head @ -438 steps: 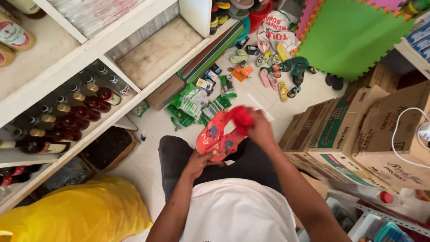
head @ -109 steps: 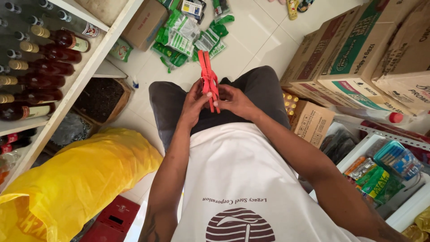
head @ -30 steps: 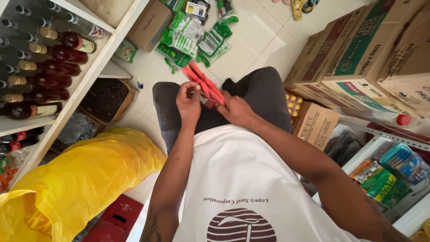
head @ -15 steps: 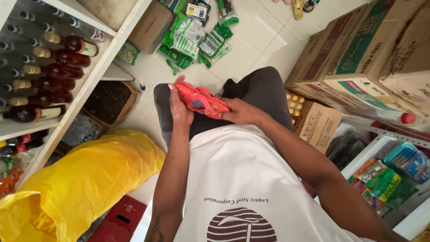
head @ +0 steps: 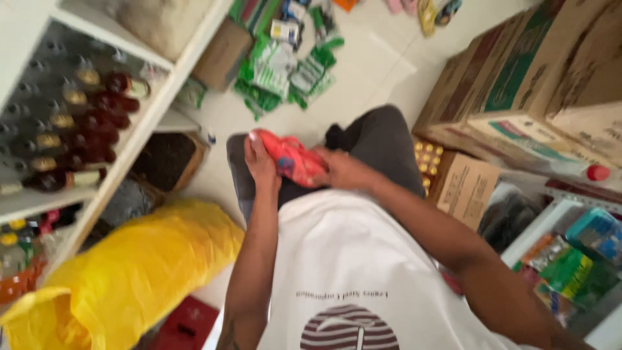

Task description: The person wipes three different pairs of flip-flops with a red cloth and places each pair onto a shelf.

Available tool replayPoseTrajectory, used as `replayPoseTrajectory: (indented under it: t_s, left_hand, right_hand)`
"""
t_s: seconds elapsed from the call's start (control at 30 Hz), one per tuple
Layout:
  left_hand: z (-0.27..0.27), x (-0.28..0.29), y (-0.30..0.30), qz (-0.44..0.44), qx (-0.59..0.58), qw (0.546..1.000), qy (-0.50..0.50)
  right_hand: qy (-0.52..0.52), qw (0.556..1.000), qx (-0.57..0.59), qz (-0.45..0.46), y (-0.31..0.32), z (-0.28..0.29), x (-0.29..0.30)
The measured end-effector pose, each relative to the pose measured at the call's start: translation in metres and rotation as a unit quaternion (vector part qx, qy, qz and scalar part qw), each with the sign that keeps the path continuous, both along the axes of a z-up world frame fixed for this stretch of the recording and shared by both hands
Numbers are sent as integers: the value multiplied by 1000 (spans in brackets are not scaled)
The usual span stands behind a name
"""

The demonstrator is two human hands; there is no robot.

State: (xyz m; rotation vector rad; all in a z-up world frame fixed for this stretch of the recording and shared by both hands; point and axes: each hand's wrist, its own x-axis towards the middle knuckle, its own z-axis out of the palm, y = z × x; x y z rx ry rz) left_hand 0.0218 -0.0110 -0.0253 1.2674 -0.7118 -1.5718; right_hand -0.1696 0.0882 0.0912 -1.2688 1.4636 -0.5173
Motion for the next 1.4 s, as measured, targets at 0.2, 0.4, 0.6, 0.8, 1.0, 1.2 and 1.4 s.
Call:
replayPoseTrajectory:
  t_s: [0.2,0.4,0.6,0.8,1.0,1.2,1.4]
  left_hand:
    - [-9,2,-6,7,35,999,3]
    - [-4,-1,-5,-3,59,998,-18]
    - [-1,-6,-6,-28,-5,1000,-14]
    - [4,-4,-5,0,6,994,-107]
    - [3,-6,-4,-56,-11,992,-108]
    - [-4,-6,-5,-41,14,993,-113]
    - [-17,-4,-7,-53,18,992,-113]
  right_hand:
    - [-29,994,-107,-12,-3,12,5]
    - [-52,996,18,-70,-10,31,3]
    - [-28,995,-52,-79,3,-22,-6]
    - [107,992,-60,12,-2,35,6]
    - [145,988,-12,48,-7,45,10]
    - [136,989,-14,56,0,29,8]
    - [148,986,-8,74,-3,37,3]
